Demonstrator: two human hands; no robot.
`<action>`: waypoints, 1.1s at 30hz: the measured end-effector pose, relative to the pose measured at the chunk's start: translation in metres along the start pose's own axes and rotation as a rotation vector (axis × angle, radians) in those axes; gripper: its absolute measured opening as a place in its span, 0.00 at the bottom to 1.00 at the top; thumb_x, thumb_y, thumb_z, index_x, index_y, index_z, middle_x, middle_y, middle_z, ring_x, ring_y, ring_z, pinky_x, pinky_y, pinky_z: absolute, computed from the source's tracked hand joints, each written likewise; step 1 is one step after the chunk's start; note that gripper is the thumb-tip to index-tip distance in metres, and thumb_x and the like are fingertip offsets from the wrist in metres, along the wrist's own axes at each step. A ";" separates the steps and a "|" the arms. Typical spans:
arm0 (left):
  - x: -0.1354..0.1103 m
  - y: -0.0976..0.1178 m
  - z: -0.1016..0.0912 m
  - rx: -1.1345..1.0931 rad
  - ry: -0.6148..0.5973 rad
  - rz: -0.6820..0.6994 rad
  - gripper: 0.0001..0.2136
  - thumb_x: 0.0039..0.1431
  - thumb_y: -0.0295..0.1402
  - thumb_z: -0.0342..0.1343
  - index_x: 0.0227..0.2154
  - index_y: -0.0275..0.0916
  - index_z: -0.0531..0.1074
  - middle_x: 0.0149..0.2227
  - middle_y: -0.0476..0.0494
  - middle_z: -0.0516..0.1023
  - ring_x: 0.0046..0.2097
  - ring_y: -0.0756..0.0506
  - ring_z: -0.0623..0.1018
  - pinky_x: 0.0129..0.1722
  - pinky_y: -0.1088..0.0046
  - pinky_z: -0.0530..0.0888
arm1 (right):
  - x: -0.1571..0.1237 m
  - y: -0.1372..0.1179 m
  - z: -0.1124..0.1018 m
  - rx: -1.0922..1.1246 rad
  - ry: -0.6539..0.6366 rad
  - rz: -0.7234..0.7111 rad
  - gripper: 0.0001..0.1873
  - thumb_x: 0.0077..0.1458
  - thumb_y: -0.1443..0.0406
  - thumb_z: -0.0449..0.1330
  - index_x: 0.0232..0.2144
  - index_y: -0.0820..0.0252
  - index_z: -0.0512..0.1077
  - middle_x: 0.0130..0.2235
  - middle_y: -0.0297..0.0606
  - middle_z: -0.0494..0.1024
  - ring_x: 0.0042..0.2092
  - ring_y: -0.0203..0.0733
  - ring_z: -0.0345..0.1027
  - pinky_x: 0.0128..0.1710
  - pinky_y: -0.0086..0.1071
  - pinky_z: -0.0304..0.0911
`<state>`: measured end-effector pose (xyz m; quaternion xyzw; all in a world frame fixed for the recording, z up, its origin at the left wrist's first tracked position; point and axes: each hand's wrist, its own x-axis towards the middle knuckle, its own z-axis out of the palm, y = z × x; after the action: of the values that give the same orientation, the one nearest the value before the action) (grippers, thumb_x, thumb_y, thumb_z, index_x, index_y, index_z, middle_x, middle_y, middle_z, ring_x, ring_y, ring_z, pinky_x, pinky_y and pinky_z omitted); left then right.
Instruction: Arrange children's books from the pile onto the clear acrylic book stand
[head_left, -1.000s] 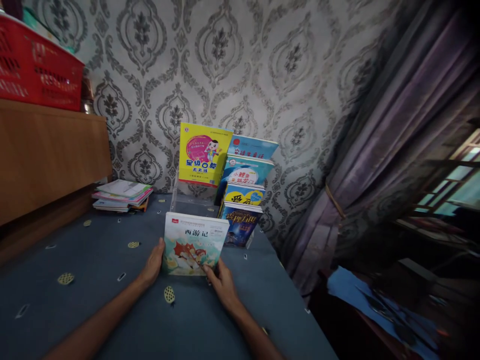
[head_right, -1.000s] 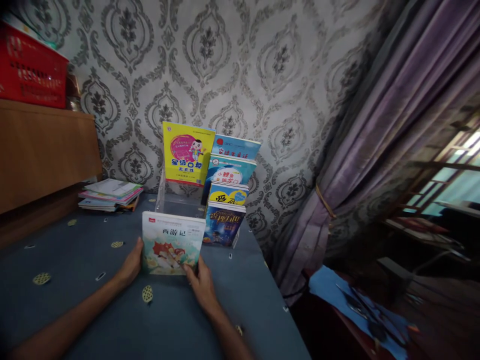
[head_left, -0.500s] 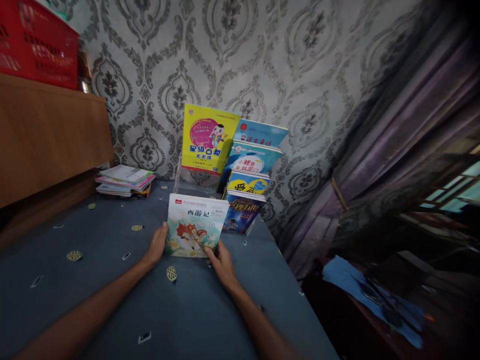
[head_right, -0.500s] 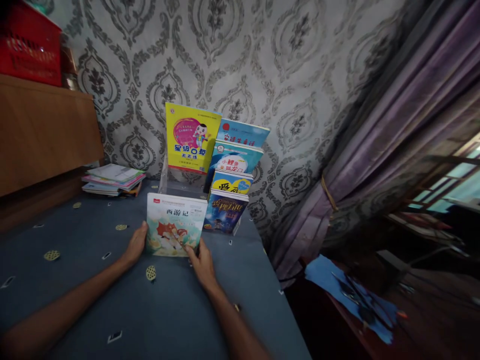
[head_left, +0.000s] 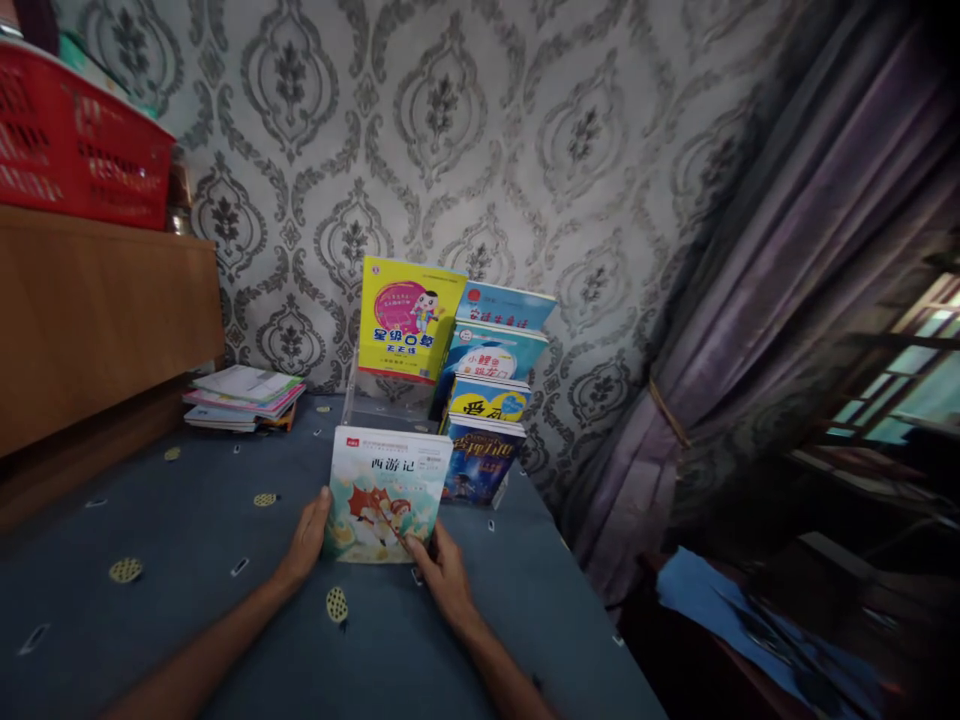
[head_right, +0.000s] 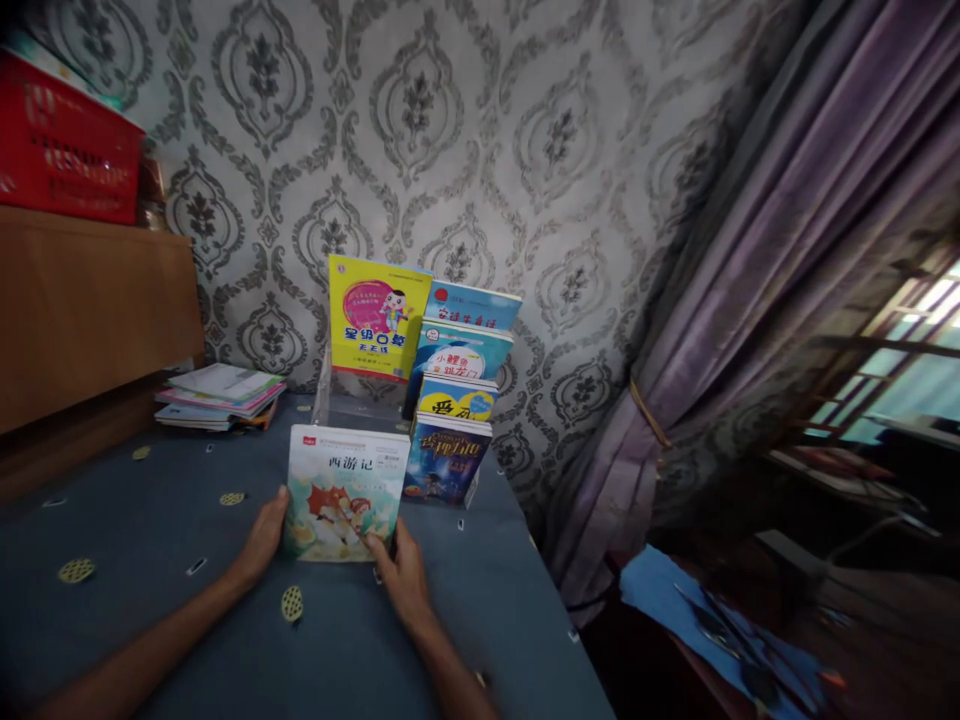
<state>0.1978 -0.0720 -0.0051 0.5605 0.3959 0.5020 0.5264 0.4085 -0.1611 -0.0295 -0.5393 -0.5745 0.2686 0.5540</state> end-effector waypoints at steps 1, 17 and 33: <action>0.000 0.000 0.000 -0.006 -0.004 0.004 0.37 0.46 0.72 0.50 0.31 0.39 0.80 0.36 0.36 0.85 0.48 0.33 0.81 0.52 0.56 0.76 | 0.000 0.000 0.000 0.001 0.006 -0.001 0.27 0.58 0.46 0.59 0.49 0.58 0.74 0.41 0.42 0.80 0.40 0.48 0.73 0.42 0.38 0.70; -0.002 -0.002 0.001 -0.042 -0.067 0.086 0.31 0.53 0.65 0.52 0.36 0.39 0.80 0.40 0.38 0.84 0.49 0.35 0.80 0.55 0.58 0.75 | 0.001 -0.002 -0.001 0.044 -0.004 0.027 0.27 0.56 0.43 0.60 0.47 0.56 0.76 0.38 0.41 0.80 0.33 0.46 0.72 0.24 0.33 0.68; -0.007 0.003 -0.001 0.078 -0.139 0.163 0.29 0.58 0.60 0.51 0.43 0.38 0.77 0.41 0.41 0.83 0.44 0.40 0.80 0.50 0.63 0.76 | -0.005 -0.001 -0.003 0.013 -0.040 0.047 0.30 0.58 0.45 0.58 0.50 0.62 0.73 0.39 0.44 0.81 0.32 0.43 0.71 0.26 0.32 0.67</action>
<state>0.1951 -0.0790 -0.0030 0.6444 0.3308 0.4872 0.4879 0.4097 -0.1662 -0.0295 -0.5435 -0.5710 0.2958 0.5395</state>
